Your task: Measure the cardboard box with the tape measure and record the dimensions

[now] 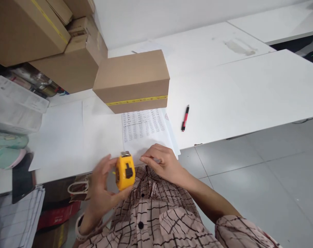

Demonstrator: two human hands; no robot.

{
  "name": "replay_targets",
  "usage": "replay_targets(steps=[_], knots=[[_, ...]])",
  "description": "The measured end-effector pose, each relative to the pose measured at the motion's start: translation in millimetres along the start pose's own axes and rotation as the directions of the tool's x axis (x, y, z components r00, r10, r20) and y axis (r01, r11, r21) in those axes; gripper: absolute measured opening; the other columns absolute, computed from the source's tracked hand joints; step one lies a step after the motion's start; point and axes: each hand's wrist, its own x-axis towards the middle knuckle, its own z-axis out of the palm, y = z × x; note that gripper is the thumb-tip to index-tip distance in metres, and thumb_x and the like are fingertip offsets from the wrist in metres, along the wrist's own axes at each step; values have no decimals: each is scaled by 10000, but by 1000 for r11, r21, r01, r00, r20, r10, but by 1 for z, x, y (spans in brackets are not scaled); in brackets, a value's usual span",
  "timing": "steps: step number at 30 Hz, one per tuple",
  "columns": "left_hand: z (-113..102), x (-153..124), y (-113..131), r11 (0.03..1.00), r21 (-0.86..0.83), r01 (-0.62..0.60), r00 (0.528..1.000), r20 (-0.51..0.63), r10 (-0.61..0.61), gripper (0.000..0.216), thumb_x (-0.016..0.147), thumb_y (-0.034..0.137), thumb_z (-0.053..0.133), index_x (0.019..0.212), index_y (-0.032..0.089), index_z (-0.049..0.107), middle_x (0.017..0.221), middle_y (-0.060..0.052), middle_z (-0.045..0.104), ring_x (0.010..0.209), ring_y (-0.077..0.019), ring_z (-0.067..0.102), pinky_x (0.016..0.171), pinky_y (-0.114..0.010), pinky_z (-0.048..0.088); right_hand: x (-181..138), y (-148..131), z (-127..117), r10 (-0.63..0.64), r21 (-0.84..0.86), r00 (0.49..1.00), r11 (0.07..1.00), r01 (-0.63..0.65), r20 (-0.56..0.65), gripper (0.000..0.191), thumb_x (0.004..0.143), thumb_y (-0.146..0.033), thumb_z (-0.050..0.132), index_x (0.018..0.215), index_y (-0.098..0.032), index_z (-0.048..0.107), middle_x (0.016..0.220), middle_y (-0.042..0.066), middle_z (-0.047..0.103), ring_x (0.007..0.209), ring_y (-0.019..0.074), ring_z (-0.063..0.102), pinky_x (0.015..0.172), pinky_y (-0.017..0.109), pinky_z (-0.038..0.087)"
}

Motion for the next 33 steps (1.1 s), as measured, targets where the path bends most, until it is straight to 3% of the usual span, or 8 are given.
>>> replay_targets(steps=[5,9,15,22,24,26,29,33], knots=[[-45,69,-9,907,358,-222,912,-253,323,851,714,390,866,1456,286,462,1317,-75,546,1257,-351,571,982,-547,570,-10,32,18,-99,-543,974,816,198,206,492,963,-529,589,1382,-273,615,1483,108,597,1404,320,521,1113,579,464],[-68,157,-9,896,248,-368,832,-343,437,844,736,370,809,1488,354,426,1429,-47,497,1245,-317,587,978,-496,569,-17,57,22,-100,-690,938,652,313,331,718,934,-628,553,1543,-265,436,1642,99,396,1534,305,346,1233,564,316],[-57,274,-9,868,363,-340,907,-117,404,705,771,156,751,1392,212,423,1413,-45,558,1256,-183,571,1092,-388,495,-22,68,1,-76,-699,917,623,350,391,794,897,-673,563,1576,-309,374,1677,69,328,1556,283,302,1262,535,262],[-21,332,-34,943,311,-117,982,178,63,606,860,316,733,1374,277,415,1468,-20,515,1330,-243,443,1193,-554,333,-17,58,-37,-73,-481,912,831,280,405,749,866,-733,585,1466,-289,532,1575,102,499,1481,314,425,1213,574,312],[-15,337,-40,948,290,-131,981,174,83,614,854,400,737,1367,312,411,1489,-15,491,1336,-258,402,1217,-574,282,-9,56,-55,-37,-363,953,920,151,300,574,930,-667,556,1353,-283,614,1413,97,638,1322,278,580,1103,519,452],[-13,338,-43,948,270,-166,978,171,123,622,850,458,728,1368,328,408,1483,-11,490,1337,-267,389,1225,-582,257,4,59,-75,85,-389,996,918,-79,0,415,991,-572,503,1210,-257,662,1151,91,725,1048,232,680,899,425,544],[-12,336,-42,942,278,-189,975,164,147,597,865,441,708,1370,326,410,1475,-13,490,1349,-258,387,1235,-557,245,28,76,-101,230,-570,850,656,-495,-474,414,963,-559,537,1174,-217,634,867,75,697,811,234,641,726,378,496],[-11,331,-37,928,326,-182,980,142,142,585,873,298,684,1391,300,412,1479,-24,494,1357,-235,405,1220,-509,279,55,100,-112,360,-713,831,433,-552,-424,432,948,-449,563,1284,-179,594,851,108,712,781,265,643,699,382,456]])
